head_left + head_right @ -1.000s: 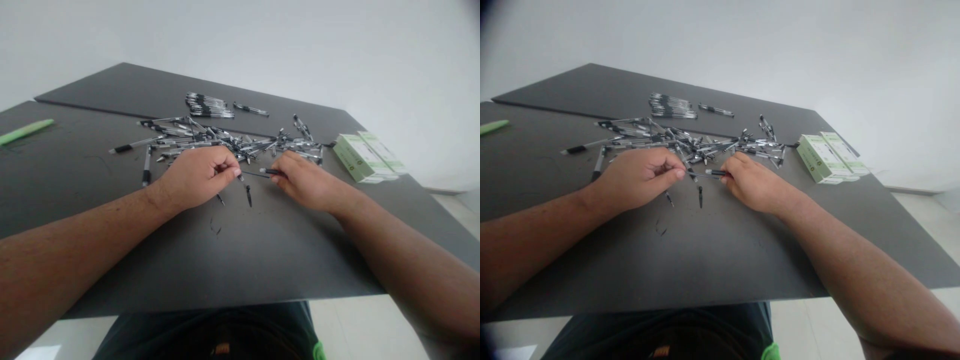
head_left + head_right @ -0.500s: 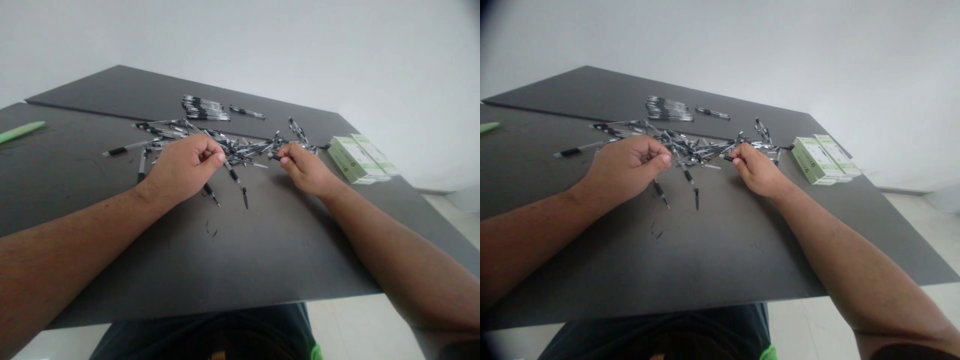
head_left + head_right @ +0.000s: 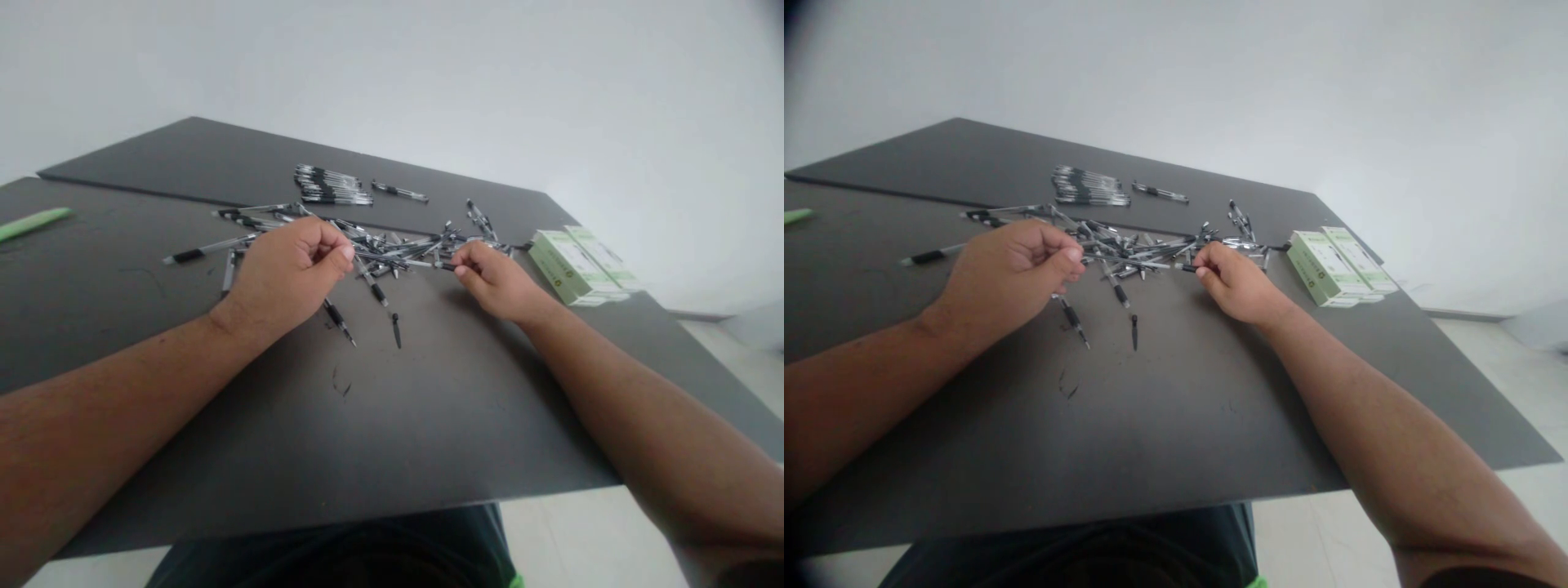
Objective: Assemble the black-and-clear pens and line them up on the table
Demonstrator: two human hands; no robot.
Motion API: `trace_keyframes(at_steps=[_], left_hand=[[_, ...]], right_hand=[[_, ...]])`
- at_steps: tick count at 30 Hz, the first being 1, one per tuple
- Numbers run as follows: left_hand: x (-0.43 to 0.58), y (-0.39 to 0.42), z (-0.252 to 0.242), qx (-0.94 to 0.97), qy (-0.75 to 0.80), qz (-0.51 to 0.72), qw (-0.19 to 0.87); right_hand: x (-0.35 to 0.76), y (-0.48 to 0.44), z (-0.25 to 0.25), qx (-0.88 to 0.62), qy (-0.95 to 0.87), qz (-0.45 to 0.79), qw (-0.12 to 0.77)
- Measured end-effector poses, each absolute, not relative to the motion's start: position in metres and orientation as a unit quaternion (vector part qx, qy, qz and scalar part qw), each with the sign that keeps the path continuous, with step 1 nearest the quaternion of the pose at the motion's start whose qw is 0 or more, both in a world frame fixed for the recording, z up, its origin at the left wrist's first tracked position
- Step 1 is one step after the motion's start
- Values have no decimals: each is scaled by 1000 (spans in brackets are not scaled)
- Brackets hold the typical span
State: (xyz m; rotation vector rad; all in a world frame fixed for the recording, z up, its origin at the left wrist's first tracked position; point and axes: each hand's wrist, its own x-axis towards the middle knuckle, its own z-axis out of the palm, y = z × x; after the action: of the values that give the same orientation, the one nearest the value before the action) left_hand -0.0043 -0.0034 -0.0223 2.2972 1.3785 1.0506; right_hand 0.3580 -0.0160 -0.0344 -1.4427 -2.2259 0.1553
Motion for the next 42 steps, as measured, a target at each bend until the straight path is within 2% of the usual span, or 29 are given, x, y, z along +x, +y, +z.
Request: trace_keyframes(at_steps=[42], left_hand=[[-3,-4,-24,777,490,360,161]], right_hand=[[356,-17,-36,-474,-841,58,255]])
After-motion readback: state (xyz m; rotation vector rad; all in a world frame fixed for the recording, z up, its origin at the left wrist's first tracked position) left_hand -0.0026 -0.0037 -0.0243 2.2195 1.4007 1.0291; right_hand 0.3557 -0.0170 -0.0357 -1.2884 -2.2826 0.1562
